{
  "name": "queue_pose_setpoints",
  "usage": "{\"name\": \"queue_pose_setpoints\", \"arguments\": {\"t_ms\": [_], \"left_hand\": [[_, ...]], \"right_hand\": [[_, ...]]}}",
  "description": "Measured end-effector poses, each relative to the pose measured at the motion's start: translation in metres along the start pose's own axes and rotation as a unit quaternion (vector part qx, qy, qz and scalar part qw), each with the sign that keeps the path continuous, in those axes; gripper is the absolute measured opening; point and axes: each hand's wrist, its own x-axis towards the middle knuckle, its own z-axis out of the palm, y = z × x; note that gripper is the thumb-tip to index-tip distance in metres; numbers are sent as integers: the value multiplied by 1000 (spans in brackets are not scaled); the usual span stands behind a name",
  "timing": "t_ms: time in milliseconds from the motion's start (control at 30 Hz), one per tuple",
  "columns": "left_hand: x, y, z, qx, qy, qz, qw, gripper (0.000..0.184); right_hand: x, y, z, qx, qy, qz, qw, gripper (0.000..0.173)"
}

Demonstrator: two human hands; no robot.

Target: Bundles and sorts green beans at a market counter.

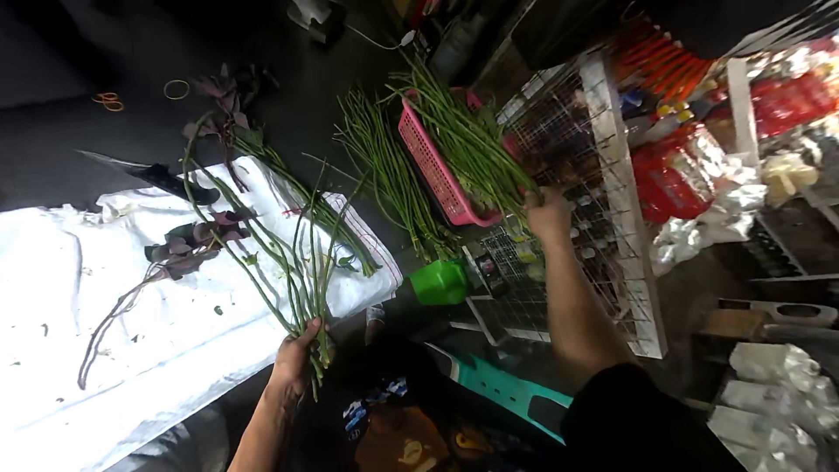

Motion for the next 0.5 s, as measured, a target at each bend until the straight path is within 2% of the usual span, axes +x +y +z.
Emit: {"name": "queue_pose_setpoints", "arguments": {"t_ms": [133, 233, 300, 333, 400, 433, 500], "left_hand": [[-6, 9, 5, 18, -3, -19, 1000, 18], [-5, 7, -1, 15, -29, -18, 999, 15], [-4, 4, -2, 14, -61, -7, 998, 12], [-4, 2, -1, 13, -76, -6, 997, 12], [-6, -2, 3, 17, -98, -12, 995, 11], [-7, -3, 4, 23, -105, -12, 994, 11], [-11, -5, 4, 31, -123, -7, 992, 10]], "right_hand": [[-15, 10, -5, -62, 53, -62, 995, 50], [-66, -34, -5, 16, 13, -123, 992, 49], [-115, -66, 21, 121, -117, -155, 974, 41], [-142, -80, 43, 187, -219, -139, 947, 36], [-190, -101, 101, 272, -418, -68, 864, 35], [-210, -111, 130, 272, -479, -50, 833, 38], [-238, -127, 174, 258, -522, -42, 812, 42]]}}
